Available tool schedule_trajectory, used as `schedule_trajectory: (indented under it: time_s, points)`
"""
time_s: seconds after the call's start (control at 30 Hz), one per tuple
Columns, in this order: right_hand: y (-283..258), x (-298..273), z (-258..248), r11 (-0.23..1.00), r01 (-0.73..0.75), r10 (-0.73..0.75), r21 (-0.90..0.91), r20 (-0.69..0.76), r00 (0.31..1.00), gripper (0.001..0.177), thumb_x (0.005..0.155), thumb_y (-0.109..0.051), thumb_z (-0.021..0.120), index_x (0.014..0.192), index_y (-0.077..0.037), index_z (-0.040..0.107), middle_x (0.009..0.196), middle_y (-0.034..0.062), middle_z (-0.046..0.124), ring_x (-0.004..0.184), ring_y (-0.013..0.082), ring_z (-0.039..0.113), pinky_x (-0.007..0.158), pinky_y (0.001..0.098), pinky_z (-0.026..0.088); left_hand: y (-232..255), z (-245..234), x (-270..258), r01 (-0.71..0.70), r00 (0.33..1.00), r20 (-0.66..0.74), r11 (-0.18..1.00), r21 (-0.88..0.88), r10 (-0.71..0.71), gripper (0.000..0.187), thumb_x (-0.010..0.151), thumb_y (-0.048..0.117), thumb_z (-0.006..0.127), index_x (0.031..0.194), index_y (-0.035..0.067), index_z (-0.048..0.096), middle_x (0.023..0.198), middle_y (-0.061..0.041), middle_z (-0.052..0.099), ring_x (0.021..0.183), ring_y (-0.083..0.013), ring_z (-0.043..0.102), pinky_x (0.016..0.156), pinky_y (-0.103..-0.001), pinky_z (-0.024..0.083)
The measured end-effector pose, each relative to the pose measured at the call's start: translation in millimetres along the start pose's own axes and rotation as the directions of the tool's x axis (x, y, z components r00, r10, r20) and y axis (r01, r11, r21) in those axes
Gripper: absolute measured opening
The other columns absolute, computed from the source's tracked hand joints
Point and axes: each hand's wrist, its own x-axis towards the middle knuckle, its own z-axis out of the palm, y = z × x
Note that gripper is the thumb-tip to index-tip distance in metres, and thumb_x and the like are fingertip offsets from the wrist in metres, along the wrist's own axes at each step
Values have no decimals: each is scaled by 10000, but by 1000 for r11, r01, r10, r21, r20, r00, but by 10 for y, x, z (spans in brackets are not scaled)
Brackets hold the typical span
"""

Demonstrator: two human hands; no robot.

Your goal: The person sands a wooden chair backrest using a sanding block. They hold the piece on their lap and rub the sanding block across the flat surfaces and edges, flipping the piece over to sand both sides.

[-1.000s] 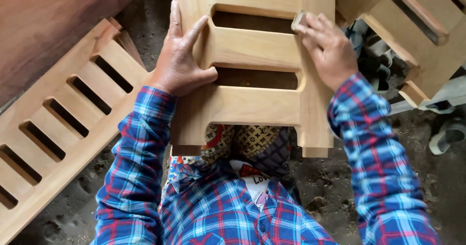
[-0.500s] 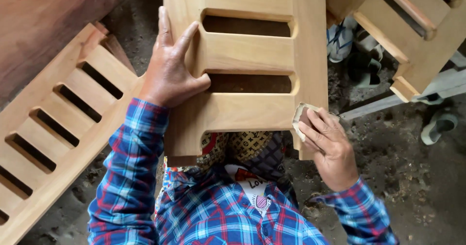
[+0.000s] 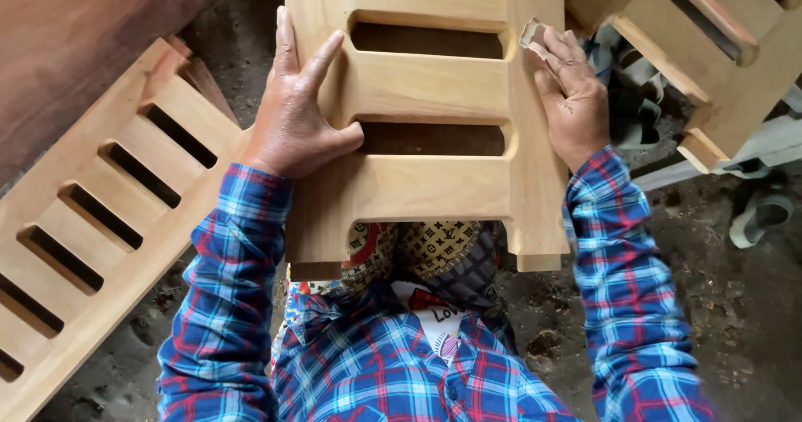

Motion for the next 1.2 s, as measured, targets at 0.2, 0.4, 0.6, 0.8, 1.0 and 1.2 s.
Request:
schedule_trajectory:
  time_s: [0.2,0.4,0.6,0.8,1.0,1.2]
  points:
    - [-180,-102,-10,998,-61,61,31,-3,998,324,1113,-92,565,1434,-57,575,1544,179,477,1504,388,324,1253,480,295,7,51,-39,9,1000,-26,1000,10,-9,978,688,280,799,1589,134,445,1620,-303,-114,1591,-479,108,1275,-472,265]
    - [-838,-442,-96,981,-151,158,-123,51,986,335,1096,-215,513,1394,-87,598,1544,216,464,1474,421,364,1194,579,351,55,-66,-165,0,997,75,993,116,-9,1042,704,328,798,1622,94,364,1620,-304,-108,1548,-535,100,1241,-556,276]
    - [-1141,-979,-101,944,-26,59,-328,89,994,358,1005,-165,649,1362,-141,635,1486,191,557,1386,464,511,1166,625,423,72,-200,-490,-104,993,63,990,94,99,1036,651,266,783,1586,82,376,1635,-356,-19,1568,-490,94,1242,-517,293]
    - [-1001,-619,-144,958,1,40,-286,135,990,323,1023,-96,607,1344,-95,641,1459,236,562,1355,495,504,1133,640,434,115,-220,-469,-113,992,65,988,106,106,1026,641,269,779,1568,62,392,1628,-376,11,1557,-512,121,1233,-528,282]
    - [-137,404,-16,963,62,-26,-261,140,990,391,1041,31,574,1410,-78,637,1494,222,542,1401,458,457,1178,539,365,100,-206,-480,-66,997,48,996,51,64,1035,615,243,785,1564,81,406,1635,-364,-19,1553,-521,160,1231,-490,271]
    - [735,1292,165,956,4,43,-294,155,987,334,1093,-115,544,1405,-53,649,1446,296,530,1354,447,472,1169,451,296,73,-165,-506,-49,999,19,999,14,49,1017,613,243,783,1555,125,419,1642,-359,9,1515,-536,261,1196,-497,302]
